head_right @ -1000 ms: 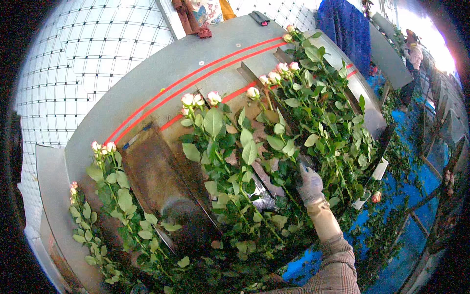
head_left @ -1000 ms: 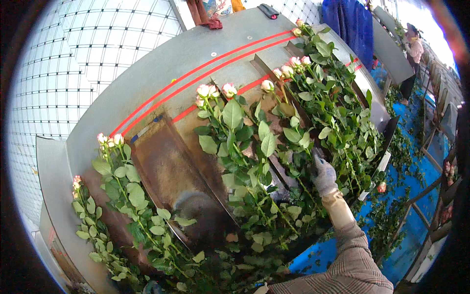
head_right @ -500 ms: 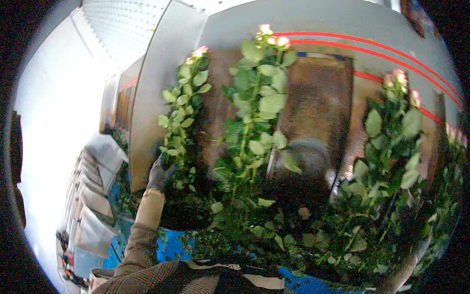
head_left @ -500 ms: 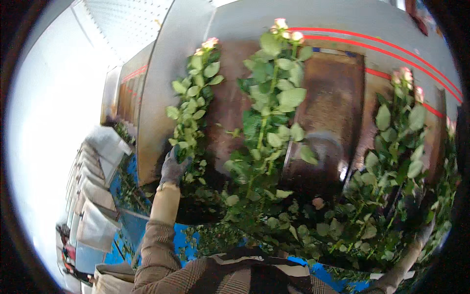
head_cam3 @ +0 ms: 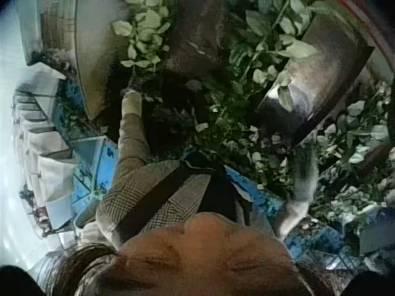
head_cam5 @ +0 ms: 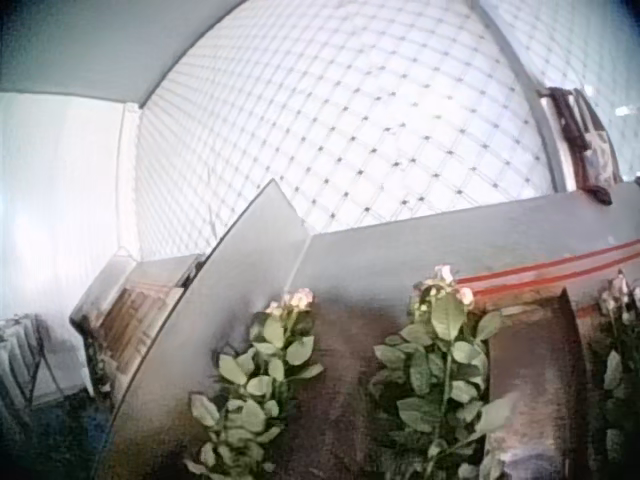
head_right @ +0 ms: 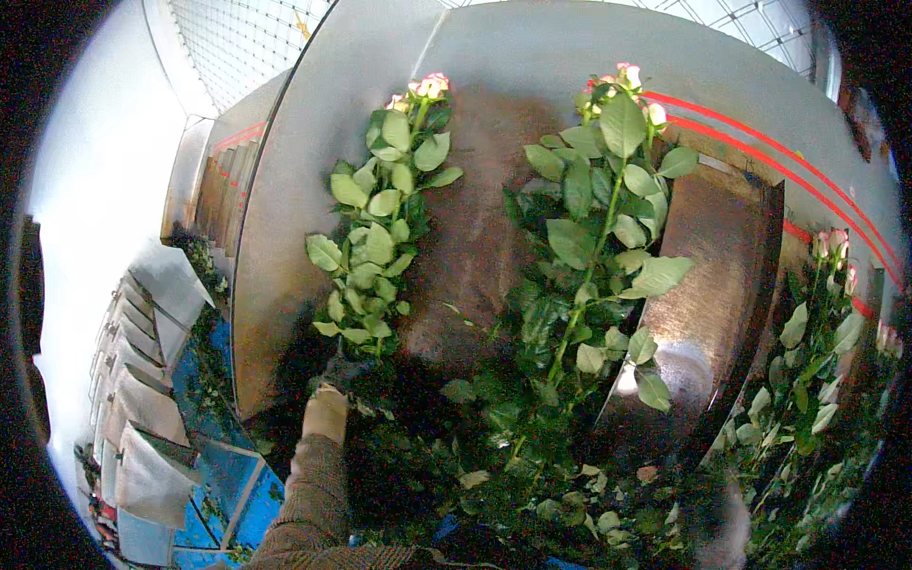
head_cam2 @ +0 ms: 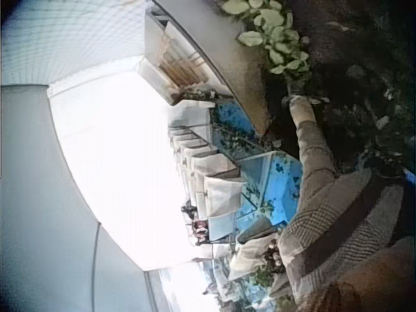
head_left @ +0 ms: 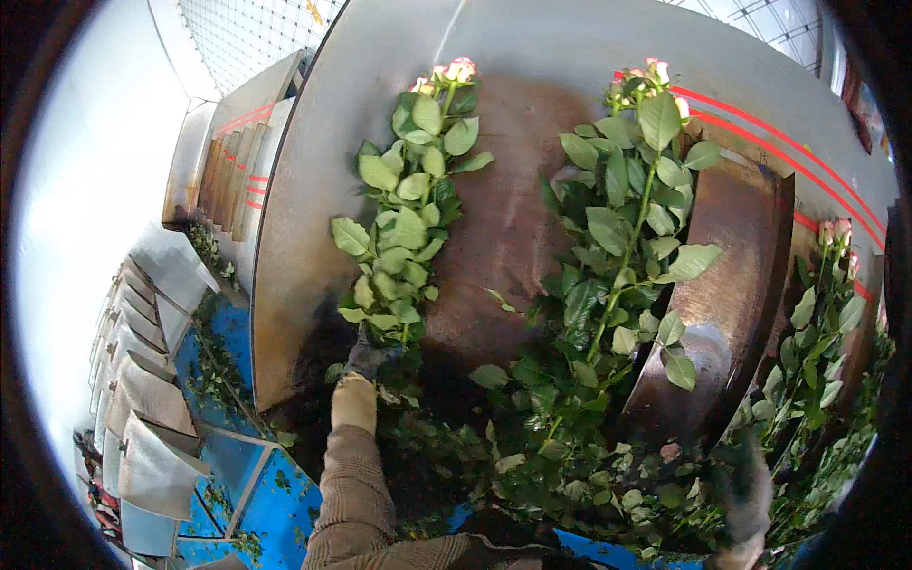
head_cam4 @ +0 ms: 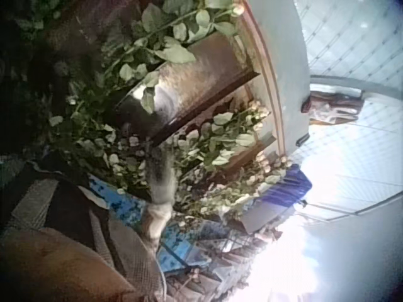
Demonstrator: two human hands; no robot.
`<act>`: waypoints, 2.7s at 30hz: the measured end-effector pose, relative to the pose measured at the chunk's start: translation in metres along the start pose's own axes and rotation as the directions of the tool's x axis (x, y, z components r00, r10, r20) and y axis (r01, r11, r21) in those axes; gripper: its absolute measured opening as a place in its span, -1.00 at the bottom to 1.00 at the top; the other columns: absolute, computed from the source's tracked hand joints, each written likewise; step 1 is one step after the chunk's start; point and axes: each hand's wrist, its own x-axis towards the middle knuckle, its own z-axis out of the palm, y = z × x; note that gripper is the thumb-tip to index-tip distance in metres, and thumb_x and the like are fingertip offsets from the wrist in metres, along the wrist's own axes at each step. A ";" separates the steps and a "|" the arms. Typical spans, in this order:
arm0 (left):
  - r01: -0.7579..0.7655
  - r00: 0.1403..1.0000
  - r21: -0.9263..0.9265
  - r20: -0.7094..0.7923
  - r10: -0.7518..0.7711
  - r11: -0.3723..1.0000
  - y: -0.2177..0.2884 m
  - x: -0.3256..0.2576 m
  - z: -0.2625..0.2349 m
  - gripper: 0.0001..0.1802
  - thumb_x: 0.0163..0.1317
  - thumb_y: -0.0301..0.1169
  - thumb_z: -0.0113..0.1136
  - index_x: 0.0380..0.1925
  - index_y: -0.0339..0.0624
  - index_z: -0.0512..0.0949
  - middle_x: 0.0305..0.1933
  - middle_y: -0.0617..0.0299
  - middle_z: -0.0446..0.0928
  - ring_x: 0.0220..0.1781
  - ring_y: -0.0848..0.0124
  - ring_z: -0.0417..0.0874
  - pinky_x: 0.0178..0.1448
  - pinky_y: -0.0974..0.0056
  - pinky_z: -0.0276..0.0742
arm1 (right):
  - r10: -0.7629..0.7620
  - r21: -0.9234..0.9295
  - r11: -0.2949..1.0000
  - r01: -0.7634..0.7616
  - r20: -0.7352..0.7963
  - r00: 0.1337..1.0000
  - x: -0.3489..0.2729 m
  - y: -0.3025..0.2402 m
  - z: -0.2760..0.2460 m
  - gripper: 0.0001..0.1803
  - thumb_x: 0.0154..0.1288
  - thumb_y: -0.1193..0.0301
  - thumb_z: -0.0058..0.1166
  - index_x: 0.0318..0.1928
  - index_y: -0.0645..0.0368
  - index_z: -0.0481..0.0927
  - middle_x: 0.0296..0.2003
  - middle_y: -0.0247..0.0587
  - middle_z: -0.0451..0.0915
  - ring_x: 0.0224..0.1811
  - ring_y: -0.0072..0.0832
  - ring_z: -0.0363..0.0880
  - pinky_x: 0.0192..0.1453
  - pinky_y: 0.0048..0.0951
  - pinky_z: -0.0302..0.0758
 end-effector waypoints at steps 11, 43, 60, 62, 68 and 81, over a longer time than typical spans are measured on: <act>-0.268 0.818 -0.270 0.443 0.366 0.925 0.126 -0.110 -0.063 -0.37 0.11 -0.16 0.34 0.21 -0.05 0.46 0.23 0.14 0.50 0.22 0.24 0.51 0.29 0.16 0.40 | -0.383 0.548 0.833 0.075 0.473 0.794 0.169 -0.124 0.399 -0.32 0.20 0.29 0.29 0.28 0.21 0.33 0.11 -0.12 0.54 0.08 -0.37 0.54 0.16 -0.41 0.47; -0.147 0.984 -0.391 0.039 0.177 0.908 0.157 -0.340 -0.018 -0.45 -0.04 -0.32 0.45 -0.06 -0.29 0.47 -0.22 0.14 0.60 -0.20 0.26 0.59 -0.09 0.15 0.54 | -0.682 -0.373 0.724 0.580 -0.511 0.523 0.188 0.002 0.018 -0.46 0.10 0.27 0.28 0.11 0.10 0.49 -0.13 0.12 0.62 -0.09 0.08 0.58 -0.04 -0.10 0.53; -0.221 0.961 -0.511 -0.261 0.096 0.831 0.142 -0.386 0.035 -0.30 0.20 -0.24 0.26 0.27 -0.21 0.20 0.23 -0.10 0.27 0.18 0.02 0.40 0.24 -0.07 0.40 | -0.328 -0.576 0.787 0.221 -0.088 0.940 0.100 0.179 0.065 -0.03 0.05 0.22 0.31 0.42 0.11 0.08 0.23 0.16 0.39 -0.06 0.00 0.58 -0.01 -0.12 0.55; -0.255 0.962 -0.536 -0.225 0.155 0.804 0.138 -0.381 0.037 -0.33 0.23 -0.25 0.23 0.27 -0.20 0.21 0.23 -0.12 0.27 0.20 0.00 0.40 0.26 -0.10 0.40 | -0.388 -0.563 0.770 0.301 -0.039 0.921 0.115 0.150 0.075 -0.17 0.14 0.19 0.22 0.37 0.18 0.18 0.13 0.19 0.45 0.03 0.01 0.54 0.06 -0.13 0.53; 0.000 0.993 -0.868 0.058 0.102 0.497 0.196 -0.361 0.049 -0.34 0.13 -0.46 0.29 0.23 -0.24 0.26 0.27 -0.14 0.33 0.20 0.12 0.47 0.21 0.01 0.49 | -0.233 -0.611 0.734 0.297 0.183 0.955 0.109 0.124 0.112 -0.20 0.20 0.23 0.17 0.38 0.24 0.17 0.09 0.18 0.48 0.09 -0.03 0.52 0.10 -0.19 0.53; -0.293 0.864 -0.598 0.168 0.474 0.746 0.226 -0.382 0.094 -0.55 0.28 -0.15 0.14 0.11 -0.08 0.51 0.08 0.10 0.58 0.05 -0.04 0.58 0.18 -0.20 0.40 | -0.756 0.399 0.559 0.727 -0.116 0.644 0.039 -0.039 0.053 -0.39 0.01 0.19 0.43 0.06 0.14 0.52 -0.13 -0.21 0.66 -0.08 -0.32 0.62 0.04 -0.34 0.51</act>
